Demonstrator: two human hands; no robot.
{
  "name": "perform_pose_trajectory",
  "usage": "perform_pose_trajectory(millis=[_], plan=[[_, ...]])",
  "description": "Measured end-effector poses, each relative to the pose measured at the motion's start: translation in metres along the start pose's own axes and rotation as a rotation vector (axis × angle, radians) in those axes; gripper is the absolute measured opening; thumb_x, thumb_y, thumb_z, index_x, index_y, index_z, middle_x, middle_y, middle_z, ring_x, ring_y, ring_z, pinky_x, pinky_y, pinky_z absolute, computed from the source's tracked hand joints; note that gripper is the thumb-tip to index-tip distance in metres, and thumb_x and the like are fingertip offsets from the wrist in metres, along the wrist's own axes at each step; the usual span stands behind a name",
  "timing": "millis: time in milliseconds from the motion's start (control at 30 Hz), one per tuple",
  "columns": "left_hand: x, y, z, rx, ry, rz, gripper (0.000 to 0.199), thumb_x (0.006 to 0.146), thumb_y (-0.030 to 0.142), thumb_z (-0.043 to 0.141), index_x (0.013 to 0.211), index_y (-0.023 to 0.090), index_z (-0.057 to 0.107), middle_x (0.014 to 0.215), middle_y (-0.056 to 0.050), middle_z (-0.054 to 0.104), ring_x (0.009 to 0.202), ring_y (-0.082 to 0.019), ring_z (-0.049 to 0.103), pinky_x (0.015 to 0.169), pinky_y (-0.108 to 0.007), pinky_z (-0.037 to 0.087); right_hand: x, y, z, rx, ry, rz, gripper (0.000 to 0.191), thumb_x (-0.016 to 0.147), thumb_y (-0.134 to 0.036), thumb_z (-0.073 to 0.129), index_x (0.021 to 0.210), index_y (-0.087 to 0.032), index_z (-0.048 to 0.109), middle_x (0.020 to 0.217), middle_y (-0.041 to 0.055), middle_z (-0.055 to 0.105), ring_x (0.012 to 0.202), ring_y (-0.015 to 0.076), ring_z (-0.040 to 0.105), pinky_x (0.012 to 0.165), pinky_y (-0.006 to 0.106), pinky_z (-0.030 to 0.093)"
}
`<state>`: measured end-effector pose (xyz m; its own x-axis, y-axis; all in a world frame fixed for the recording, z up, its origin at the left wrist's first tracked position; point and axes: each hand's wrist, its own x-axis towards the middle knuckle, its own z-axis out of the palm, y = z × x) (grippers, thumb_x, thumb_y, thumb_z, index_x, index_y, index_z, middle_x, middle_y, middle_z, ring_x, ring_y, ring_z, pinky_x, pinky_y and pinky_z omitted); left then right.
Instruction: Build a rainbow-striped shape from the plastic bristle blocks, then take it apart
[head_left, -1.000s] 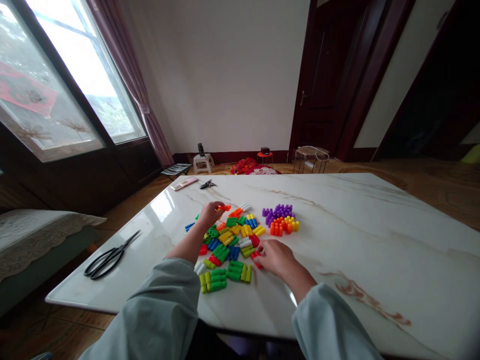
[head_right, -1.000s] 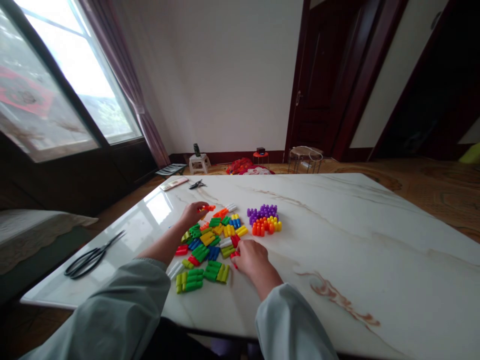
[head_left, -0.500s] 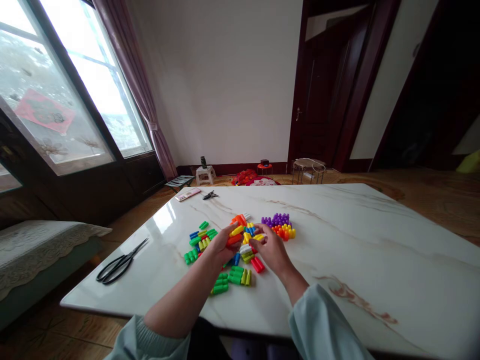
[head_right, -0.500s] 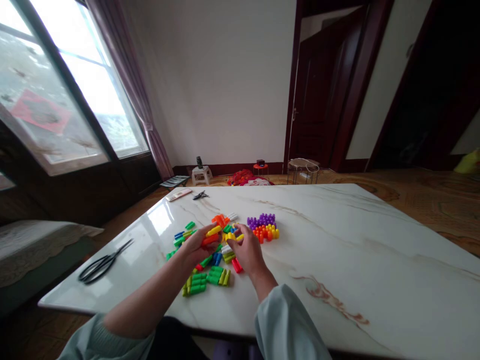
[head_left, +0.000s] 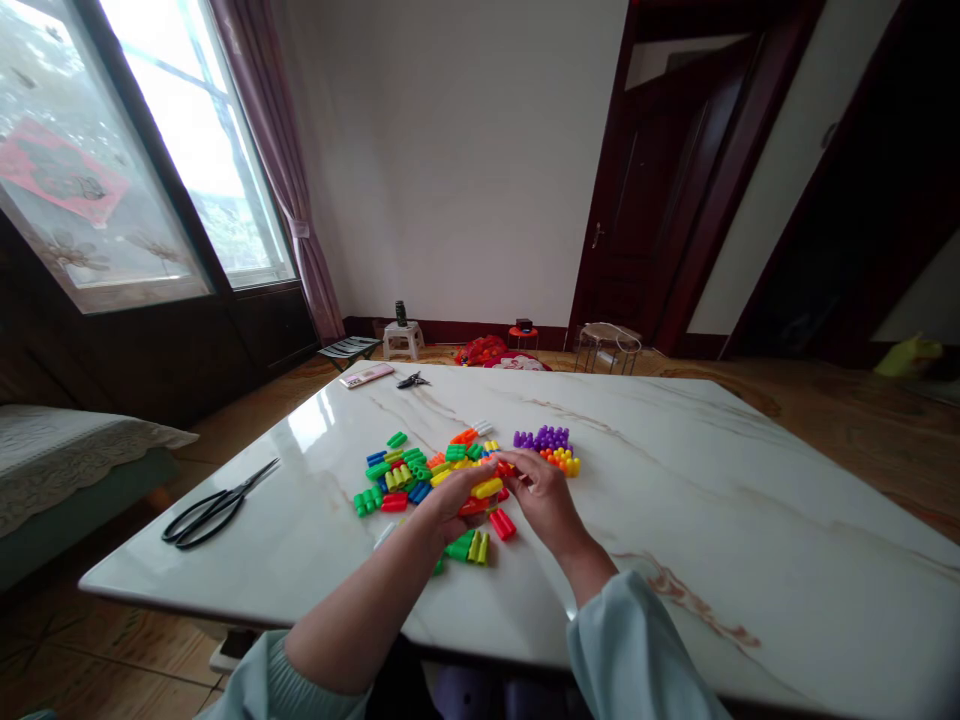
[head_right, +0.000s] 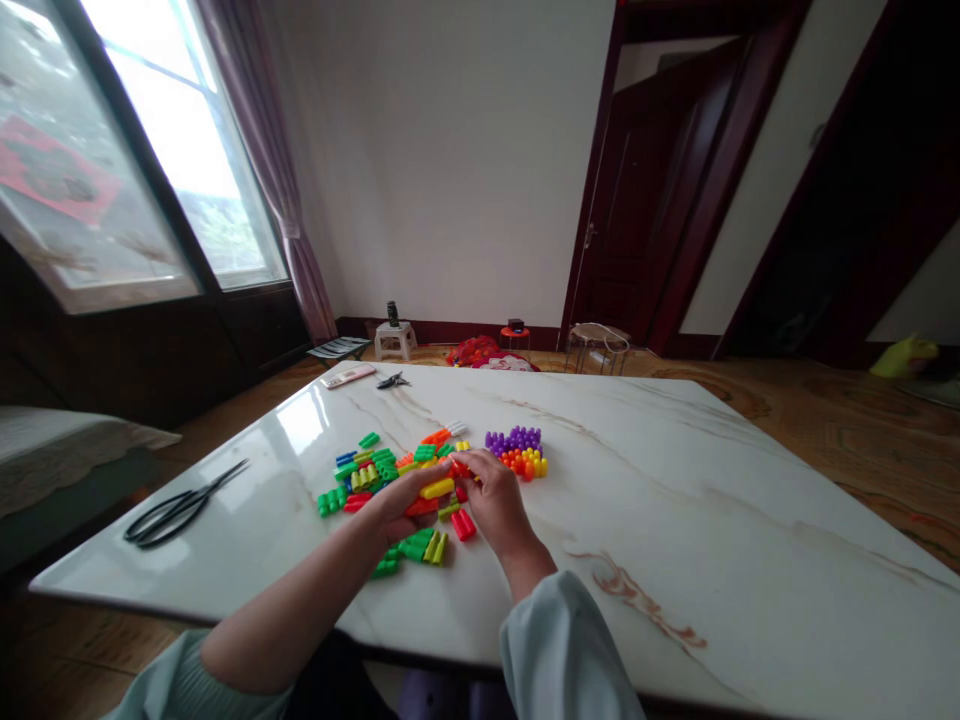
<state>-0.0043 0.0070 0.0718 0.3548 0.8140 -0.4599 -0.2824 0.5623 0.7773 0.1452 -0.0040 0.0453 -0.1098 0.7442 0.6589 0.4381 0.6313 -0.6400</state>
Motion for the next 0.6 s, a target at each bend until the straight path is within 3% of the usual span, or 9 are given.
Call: perform_pose_trajectory(millis=[133, 233, 333, 500, 600], plan=[[0.005, -0.006, -0.002, 0.007, -0.071, 0.057, 0.028, 0.078, 0.041, 0.068, 0.083, 0.014, 0.06, 0.059, 0.001, 0.056, 0.043, -0.006, 0.05, 0.033, -0.012, 0.019, -0.002, 0.001, 0.002, -0.029, 0.041, 0.08, 0.024, 0.082, -0.02, 0.06, 0.105, -0.022, 0.067, 0.102, 0.007, 0.07, 0.095, 0.0196, 0.065, 0.087, 0.034, 0.052], [0.005, -0.005, -0.001, -0.011, -0.041, 0.077, 0.028, 0.075, 0.038, 0.072, 0.084, 0.015, 0.06, 0.06, 0.002, 0.055, 0.044, -0.006, 0.052, 0.034, -0.013, 0.019, -0.003, 0.0, 0.006, -0.011, 0.071, 0.162, 0.023, 0.083, -0.029, 0.06, 0.105, -0.021, 0.066, 0.098, 0.0074, 0.071, 0.089, 0.0195, 0.067, 0.082, 0.032, 0.053], [0.004, -0.003, 0.001, -0.076, -0.032, 0.057, 0.023, 0.08, 0.035, 0.067, 0.084, 0.014, 0.059, 0.059, 0.002, 0.053, 0.04, -0.005, 0.047, 0.033, -0.013, 0.019, -0.002, 0.0, 0.005, 0.03, 0.112, 0.229, 0.026, 0.082, -0.034, 0.061, 0.104, -0.02, 0.064, 0.093, 0.0068, 0.072, 0.082, 0.0188, 0.068, 0.076, 0.031, 0.055], [0.006, 0.001, -0.004, -0.295, 0.008, 0.056, 0.025, 0.093, 0.036, 0.047, 0.09, 0.014, 0.058, 0.053, 0.004, 0.045, 0.033, -0.002, 0.033, 0.031, -0.011, 0.017, -0.002, 0.009, -0.027, -0.148, 0.314, 0.328, 0.025, 0.08, -0.029, 0.055, 0.099, -0.017, 0.066, 0.088, 0.0073, 0.072, 0.074, 0.0179, 0.066, 0.069, 0.029, 0.054], [0.007, 0.004, -0.01, -0.451, 0.121, 0.082, 0.029, 0.094, 0.037, 0.043, 0.099, 0.013, 0.057, 0.06, 0.001, 0.05, 0.037, -0.004, 0.041, 0.031, -0.01, 0.023, -0.007, 0.021, -0.052, -0.465, 0.275, 0.432, 0.026, 0.076, -0.022, 0.053, 0.097, -0.018, 0.07, 0.092, 0.0072, 0.072, 0.077, 0.0179, 0.065, 0.073, 0.028, 0.05]])
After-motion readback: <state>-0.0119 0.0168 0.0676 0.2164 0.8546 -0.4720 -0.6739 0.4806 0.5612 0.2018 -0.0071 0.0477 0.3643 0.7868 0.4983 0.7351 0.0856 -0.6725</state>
